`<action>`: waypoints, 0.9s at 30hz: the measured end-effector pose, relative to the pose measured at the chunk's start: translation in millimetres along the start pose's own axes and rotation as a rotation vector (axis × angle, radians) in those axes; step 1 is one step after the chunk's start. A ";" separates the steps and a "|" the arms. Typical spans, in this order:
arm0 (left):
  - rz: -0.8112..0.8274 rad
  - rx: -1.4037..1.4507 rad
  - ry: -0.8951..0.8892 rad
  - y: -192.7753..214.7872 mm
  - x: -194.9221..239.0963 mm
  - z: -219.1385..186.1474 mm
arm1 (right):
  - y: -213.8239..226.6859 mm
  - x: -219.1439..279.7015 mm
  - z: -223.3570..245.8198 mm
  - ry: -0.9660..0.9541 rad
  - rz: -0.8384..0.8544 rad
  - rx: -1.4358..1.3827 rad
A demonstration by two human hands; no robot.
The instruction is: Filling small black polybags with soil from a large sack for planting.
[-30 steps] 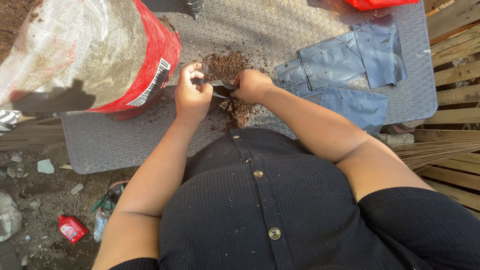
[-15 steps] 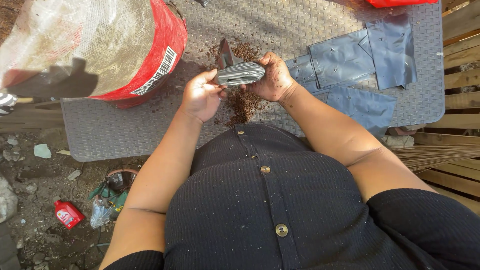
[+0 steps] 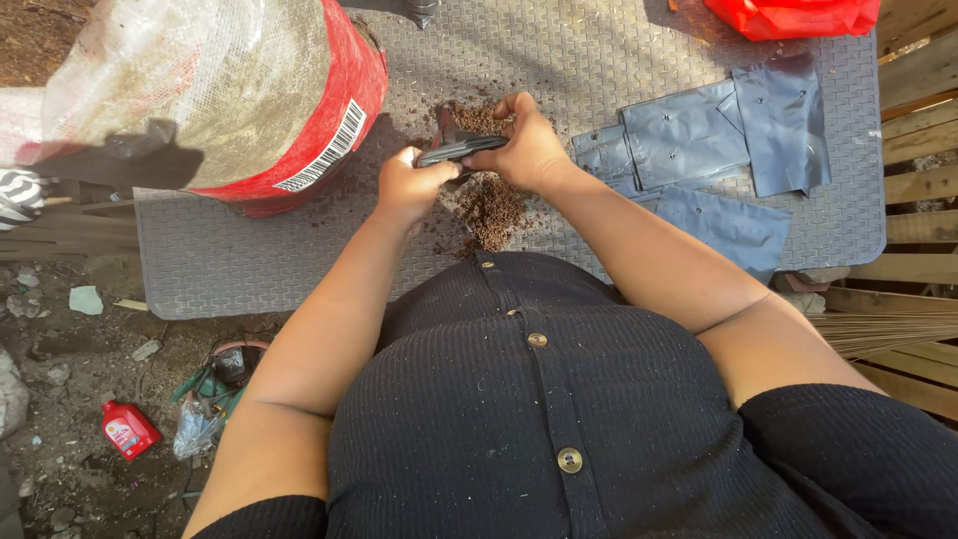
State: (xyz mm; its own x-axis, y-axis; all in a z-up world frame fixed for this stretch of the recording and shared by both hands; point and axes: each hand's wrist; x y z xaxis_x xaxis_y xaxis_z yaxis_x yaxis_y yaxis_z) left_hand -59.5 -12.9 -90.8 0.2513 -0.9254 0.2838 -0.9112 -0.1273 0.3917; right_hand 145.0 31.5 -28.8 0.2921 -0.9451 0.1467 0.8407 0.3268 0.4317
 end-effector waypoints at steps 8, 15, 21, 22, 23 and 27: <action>0.496 0.957 0.313 33.2 17.3 -36.1 | 19.9 0.2 5.0 -0.399 0.314 -0.939; 0.399 0.894 0.405 25.6 -6.1 -20.4 | 17.2 -9.8 -34.2 -0.370 0.225 -1.144; 0.115 0.266 0.194 -1.6 12.0 -35.4 | -1.0 5.5 -10.9 -0.201 0.101 -0.559; 0.036 0.178 0.124 -3.5 15.5 -38.9 | -5.2 7.4 -6.0 -0.185 0.029 -0.398; 0.013 0.187 0.114 -2.0 14.9 -35.4 | -3.4 9.0 -2.8 -0.164 0.043 -0.391; -0.210 -0.248 -0.304 13.4 22.4 -34.7 | 7.2 15.0 -2.5 0.031 -0.142 0.059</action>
State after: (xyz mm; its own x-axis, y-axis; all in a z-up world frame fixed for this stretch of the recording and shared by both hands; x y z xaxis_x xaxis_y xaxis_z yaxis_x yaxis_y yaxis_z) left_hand -54.8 -23.0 -48.8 0.2809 -0.9564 -0.0802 -0.7357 -0.2683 0.6219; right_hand 156.5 19.7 -25.7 0.1872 -0.9809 0.0532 0.8464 0.1885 0.4981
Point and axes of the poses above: each hand's wrist, its own x-axis away from the middle knuckle, its own y-axis out of the back of the hand, z = x × y, and after that the axes turned 3 degrees about y, right-handed
